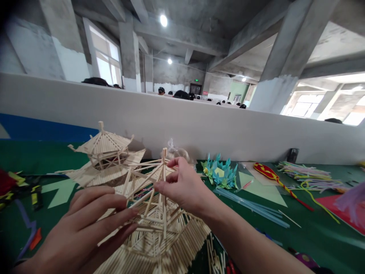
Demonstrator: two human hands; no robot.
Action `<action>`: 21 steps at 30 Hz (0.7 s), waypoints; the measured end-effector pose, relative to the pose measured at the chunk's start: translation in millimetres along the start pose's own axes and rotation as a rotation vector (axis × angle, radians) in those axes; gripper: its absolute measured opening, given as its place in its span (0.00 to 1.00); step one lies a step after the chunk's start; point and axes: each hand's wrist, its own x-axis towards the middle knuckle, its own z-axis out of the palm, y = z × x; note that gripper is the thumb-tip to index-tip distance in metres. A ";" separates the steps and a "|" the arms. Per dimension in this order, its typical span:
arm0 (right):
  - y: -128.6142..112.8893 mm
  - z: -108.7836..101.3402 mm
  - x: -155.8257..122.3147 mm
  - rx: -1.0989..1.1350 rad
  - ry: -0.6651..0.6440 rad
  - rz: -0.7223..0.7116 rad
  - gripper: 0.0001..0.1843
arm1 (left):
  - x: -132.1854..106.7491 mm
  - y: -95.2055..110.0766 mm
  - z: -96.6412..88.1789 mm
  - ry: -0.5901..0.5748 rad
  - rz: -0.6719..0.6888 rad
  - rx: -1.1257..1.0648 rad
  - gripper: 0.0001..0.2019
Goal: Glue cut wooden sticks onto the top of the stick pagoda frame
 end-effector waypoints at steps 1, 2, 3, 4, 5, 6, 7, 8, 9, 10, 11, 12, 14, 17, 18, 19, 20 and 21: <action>0.6 0.2 -0.3 -0.006 -0.001 -0.004 0.21 | -0.2 0.5 1.6 0.005 0.007 0.000 0.08; 1.2 0.3 -0.5 -0.011 -0.002 -0.008 0.21 | -0.7 0.7 3.0 0.012 0.015 0.003 0.09; 1.5 0.4 -0.8 -0.016 -0.002 -0.011 0.21 | -1.4 0.7 4.3 0.021 0.021 0.011 0.10; 1.6 0.6 -1.0 -0.020 -0.001 -0.011 0.21 | -2.5 0.5 5.4 0.033 0.022 0.027 0.10; 1.4 0.8 -1.2 -0.027 0.004 -0.010 0.21 | -3.8 0.1 6.3 0.042 0.018 0.048 0.09; 0.9 1.2 -1.5 -0.037 0.014 -0.008 0.21 | -5.3 -0.4 7.0 0.046 0.011 0.070 0.09; 0.2 1.7 -1.9 -0.051 0.026 -0.009 0.20 | -6.8 -0.9 7.6 0.044 0.003 0.092 0.08; -0.5 2.4 -2.5 -0.065 0.035 -0.012 0.20 | -8.1 -1.5 8.0 0.042 -0.003 0.113 0.08; -1.3 3.3 -3.4 -0.077 0.039 -0.017 0.19 | -9.3 -2.0 8.4 0.041 -0.009 0.131 0.07; -1.9 4.4 -4.6 -0.090 0.038 -0.020 0.19 | -10.1 -2.5 8.7 0.037 -0.016 0.144 0.08; -2.5 5.6 -6.1 -0.101 0.035 -0.021 0.18 | -10.6 -2.9 9.1 0.031 -0.023 0.153 0.08; -2.9 7.0 -7.8 -0.113 0.035 -0.024 0.18 | -10.9 -3.2 9.4 0.025 -0.028 0.162 0.08; -3.7 10.1 -11.3 -0.143 0.051 -0.036 0.17 | -10.9 -4.0 10.2 0.009 -0.044 0.168 0.07; -4.9 14.4 -14.5 -0.157 0.077 -0.064 0.16 | -10.6 -5.9 10.8 0.015 -0.042 0.177 0.06; -5.4 15.6 -14.8 -0.147 0.076 -0.064 0.16 | -10.6 -6.7 10.9 0.015 -0.031 0.180 0.06; -5.8 16.6 -14.8 -0.132 0.073 -0.059 0.16 | -10.6 -7.5 10.9 0.012 -0.017 0.183 0.07; -6.2 17.5 -14.6 -0.118 0.074 -0.052 0.16 | -10.6 -8.1 10.8 0.010 -0.004 0.187 0.07; -6.5 18.2 -14.3 -0.104 0.076 -0.045 0.17 | -10.6 -8.6 10.8 0.004 0.005 0.188 0.07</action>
